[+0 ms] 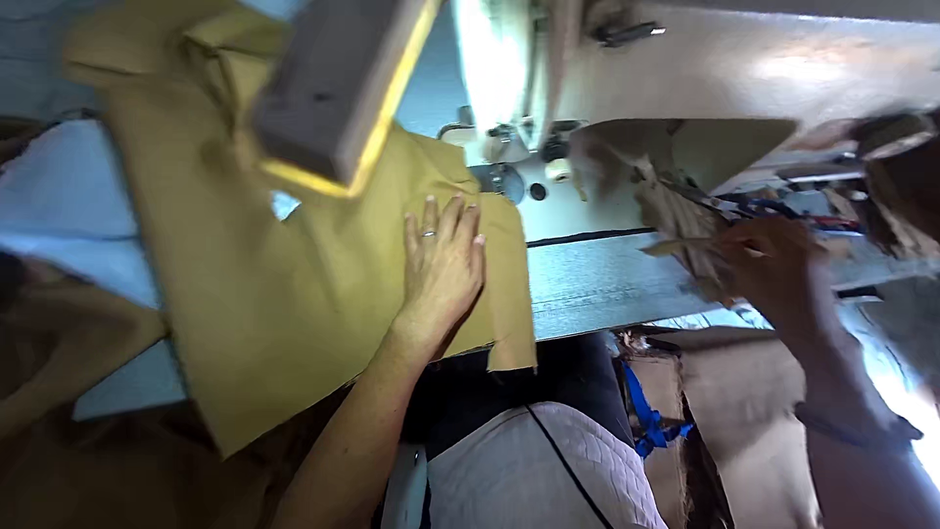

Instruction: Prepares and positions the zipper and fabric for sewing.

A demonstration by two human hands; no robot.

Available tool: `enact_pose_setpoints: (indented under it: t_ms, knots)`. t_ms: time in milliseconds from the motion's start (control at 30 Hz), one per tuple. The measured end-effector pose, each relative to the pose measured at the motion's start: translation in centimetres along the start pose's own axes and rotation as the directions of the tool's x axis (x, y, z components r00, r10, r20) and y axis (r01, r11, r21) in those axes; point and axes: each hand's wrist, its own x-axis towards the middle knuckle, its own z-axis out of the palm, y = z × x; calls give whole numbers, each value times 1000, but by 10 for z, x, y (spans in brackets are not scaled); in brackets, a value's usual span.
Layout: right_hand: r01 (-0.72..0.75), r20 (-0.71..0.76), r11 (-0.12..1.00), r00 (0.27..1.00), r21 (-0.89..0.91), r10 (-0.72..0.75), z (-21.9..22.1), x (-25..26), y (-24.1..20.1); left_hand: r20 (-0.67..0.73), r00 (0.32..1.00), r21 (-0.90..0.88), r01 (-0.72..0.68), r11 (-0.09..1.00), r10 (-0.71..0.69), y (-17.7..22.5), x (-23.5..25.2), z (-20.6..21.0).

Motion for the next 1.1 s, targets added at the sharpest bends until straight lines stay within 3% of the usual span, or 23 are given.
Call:
enact_pose_setpoints:
  t_ms: [100, 167, 233, 300, 367, 567, 733, 900, 1100]
  knots:
    - [45, -84, 957, 996, 288, -22, 8, -3, -28, 2, 1000, -66, 20, 998, -20, -1, 0, -4]
    - [-61, 83, 798, 996, 600, 13, 25, -5, -59, 22, 999, -92, 43, 995, -41, -2, 3, -6]
    - [-334, 360, 545, 931, 769, 62, 47, -4, -100, 35, 998, -102, 49, 994, -46, -4, 2, -8]
    - [-570, 583, 346, 809, 745, 76, 64, 0, -136, 58, 997, -99, 59, 993, -54, -6, 2, -9]
    - [-674, 679, 243, 730, 698, 77, 77, 9, -158, 53, 997, -89, 67, 994, -62, -7, 0, -10]
    - [-742, 731, 93, 670, 664, 131, 98, 33, -186, 10, 996, -156, 92, 984, -92, -4, -2, -11]
    - [-762, 747, 97, 647, 640, 155, 100, 39, -192, -65, 998, -156, 9, 988, -19, -6, -4, -5]
    - [-755, 737, 110, 655, 646, 167, 101, 43, -194, -3, 1000, -124, 9, 992, -9, -2, -7, -10]
    - [-660, 657, 245, 746, 710, 106, 100, 18, -192, 6, 1000, -106, -1, 994, 2, -3, -9, -10]
